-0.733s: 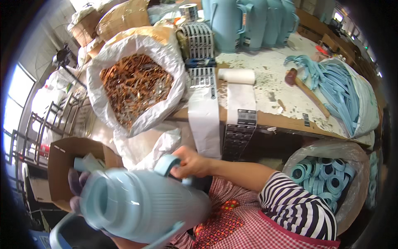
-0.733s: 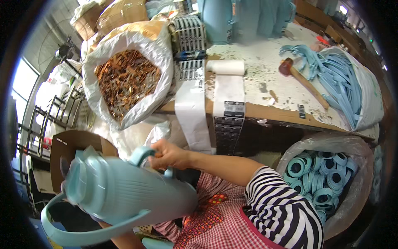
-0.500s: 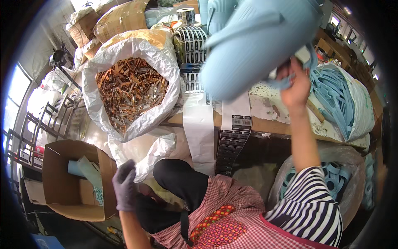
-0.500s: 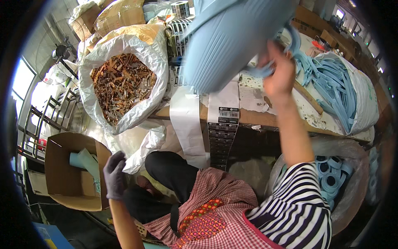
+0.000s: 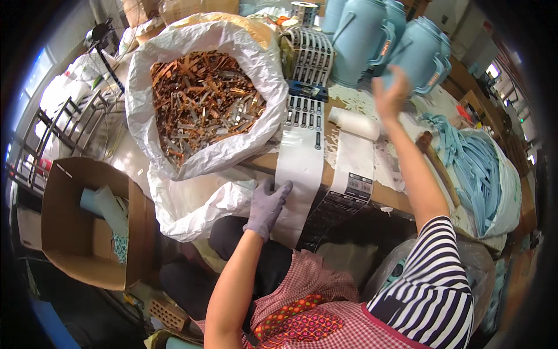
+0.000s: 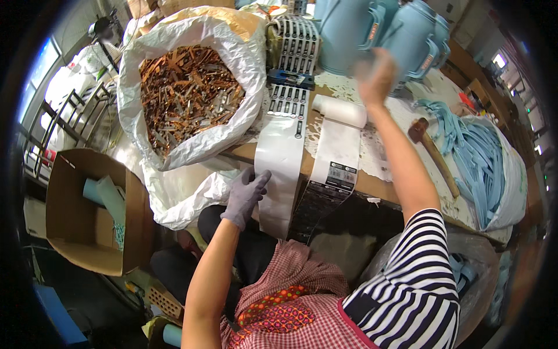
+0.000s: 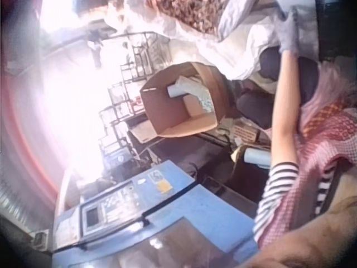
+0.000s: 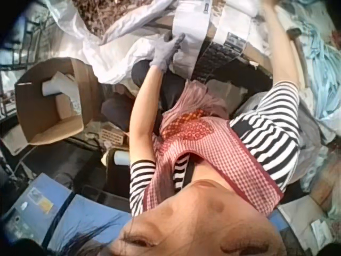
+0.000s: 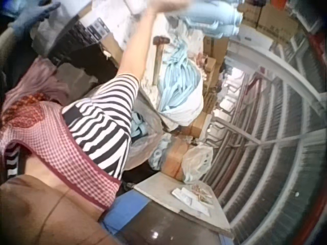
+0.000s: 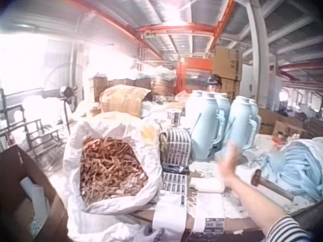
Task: The person assembles light-blue thermos bottles by attaching handles, inserting stoppers, and applying labels. They repeatedly pick up bottles, attach components, and place finished units into a cardboard box filled with shredded packing material.
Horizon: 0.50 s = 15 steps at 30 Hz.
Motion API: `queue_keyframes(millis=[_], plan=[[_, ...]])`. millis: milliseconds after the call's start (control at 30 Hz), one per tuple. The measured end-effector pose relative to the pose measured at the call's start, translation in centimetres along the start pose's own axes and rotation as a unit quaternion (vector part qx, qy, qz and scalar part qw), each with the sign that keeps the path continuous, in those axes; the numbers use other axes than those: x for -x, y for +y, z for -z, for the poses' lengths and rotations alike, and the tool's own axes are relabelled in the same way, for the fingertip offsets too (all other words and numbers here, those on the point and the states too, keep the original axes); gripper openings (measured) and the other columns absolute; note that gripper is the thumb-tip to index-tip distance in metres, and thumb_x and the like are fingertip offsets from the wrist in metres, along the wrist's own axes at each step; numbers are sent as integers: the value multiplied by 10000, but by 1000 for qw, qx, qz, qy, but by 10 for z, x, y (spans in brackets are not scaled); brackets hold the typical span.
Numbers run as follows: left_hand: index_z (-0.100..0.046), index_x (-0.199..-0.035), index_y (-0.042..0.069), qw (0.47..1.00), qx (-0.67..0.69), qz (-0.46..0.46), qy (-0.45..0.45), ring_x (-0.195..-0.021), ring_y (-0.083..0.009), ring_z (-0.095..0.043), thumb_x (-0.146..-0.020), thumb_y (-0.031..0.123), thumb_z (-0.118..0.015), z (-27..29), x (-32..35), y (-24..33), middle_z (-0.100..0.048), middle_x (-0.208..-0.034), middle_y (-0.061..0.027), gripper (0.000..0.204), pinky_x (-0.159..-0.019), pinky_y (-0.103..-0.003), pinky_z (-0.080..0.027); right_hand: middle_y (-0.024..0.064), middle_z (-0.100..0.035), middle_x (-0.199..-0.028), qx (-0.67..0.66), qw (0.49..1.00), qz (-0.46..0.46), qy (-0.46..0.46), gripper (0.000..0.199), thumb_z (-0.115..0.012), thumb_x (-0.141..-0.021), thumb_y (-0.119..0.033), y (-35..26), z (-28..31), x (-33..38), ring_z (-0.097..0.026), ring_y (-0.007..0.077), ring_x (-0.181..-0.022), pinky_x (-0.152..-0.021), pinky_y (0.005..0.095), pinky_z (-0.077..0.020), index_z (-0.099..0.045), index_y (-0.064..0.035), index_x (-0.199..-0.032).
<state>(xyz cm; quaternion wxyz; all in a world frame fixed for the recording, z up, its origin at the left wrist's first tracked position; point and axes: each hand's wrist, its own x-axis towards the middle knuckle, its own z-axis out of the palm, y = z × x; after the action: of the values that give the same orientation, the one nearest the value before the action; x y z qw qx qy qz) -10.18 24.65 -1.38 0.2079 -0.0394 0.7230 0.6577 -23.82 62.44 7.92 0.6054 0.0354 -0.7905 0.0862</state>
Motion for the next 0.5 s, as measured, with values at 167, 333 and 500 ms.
queue_keyframes(millis=[167, 333, 500], plan=[[-610, -793, -19, 991, -85, -89, 44, -650, -271, -622, -882, 279, -733, -4, 16, -25, -633, -687, -175, 335, -637, -418, -473, 164, -550, -1473, -34, 866, -7, -499, 517, -733, -908, -239, -88, -81, 25, -538, 357, -1327, -1063, 425, -446, -611, -206, -1409], [-681, -907, 31, 950, -290, -94, 72, -818, -391, -686, -893, 246, -684, 8, 101, -78, -702, -848, -180, 215, -716, -488, -532, 179, -722, -1112, -87, 819, -21, -567, 389, -694, -915, -183, -103, -130, 25, -668, 366, -1058, -923, 440, -507, -692, -225, -1301], [-391, -1478, 57, 949, -222, -188, 122, -1200, -437, -586, -874, 227, -718, 5, 150, -98, -479, -1464, -244, 708, -872, -458, -562, 191, -728, -1063, -107, 850, 12, -515, 239, -651, -868, -88, -4, -162, 38, -693, 336, -976, -876, 408, -530, -712, -7, -1085]])
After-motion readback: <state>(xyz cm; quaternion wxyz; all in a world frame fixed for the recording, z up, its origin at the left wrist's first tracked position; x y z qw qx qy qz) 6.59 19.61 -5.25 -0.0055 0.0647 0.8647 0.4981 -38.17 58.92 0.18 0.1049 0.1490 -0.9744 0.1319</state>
